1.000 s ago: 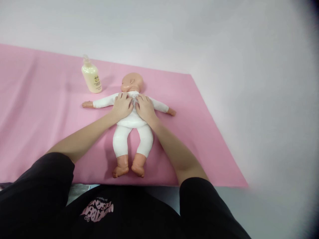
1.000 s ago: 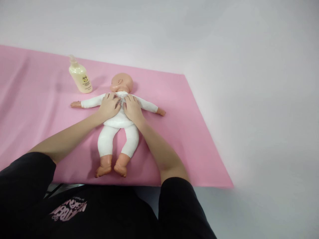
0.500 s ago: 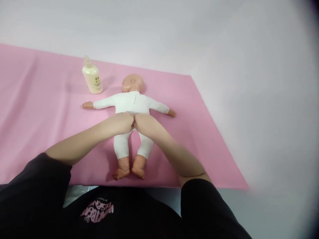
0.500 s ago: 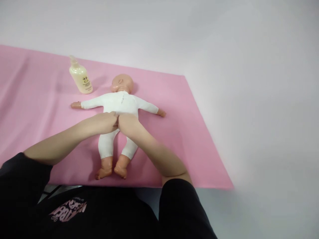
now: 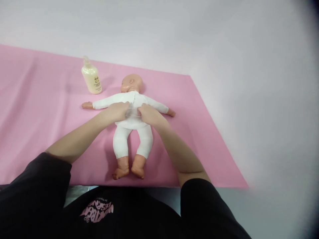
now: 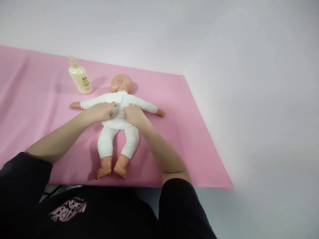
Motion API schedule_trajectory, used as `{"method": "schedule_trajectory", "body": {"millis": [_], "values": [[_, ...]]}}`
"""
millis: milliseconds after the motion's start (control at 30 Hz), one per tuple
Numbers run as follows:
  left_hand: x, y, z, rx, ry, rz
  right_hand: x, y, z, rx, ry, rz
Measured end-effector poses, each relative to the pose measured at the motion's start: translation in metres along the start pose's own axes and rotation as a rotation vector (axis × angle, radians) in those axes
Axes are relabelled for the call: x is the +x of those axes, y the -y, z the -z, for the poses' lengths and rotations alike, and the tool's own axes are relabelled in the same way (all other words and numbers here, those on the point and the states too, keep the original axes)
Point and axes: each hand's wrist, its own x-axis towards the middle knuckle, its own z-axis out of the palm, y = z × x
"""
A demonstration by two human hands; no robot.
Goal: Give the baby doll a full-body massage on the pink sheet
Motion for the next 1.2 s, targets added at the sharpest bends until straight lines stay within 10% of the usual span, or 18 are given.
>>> {"method": "schedule_trajectory", "body": {"millis": [133, 967, 1200], "values": [[0.005, -0.007, 0.001, 0.109, 0.118, -0.015, 0.011, -0.013, -0.01, 0.064, -0.066, 0.005], [0.039, 0.016, -0.037, -0.061, -0.29, 0.035, 0.068, -0.052, -0.065, 0.374, -0.48, -0.045], [0.04, 0.018, -0.035, -0.064, -0.312, 0.004, 0.049, -0.032, -0.046, 0.174, -0.374, -0.079]]}}
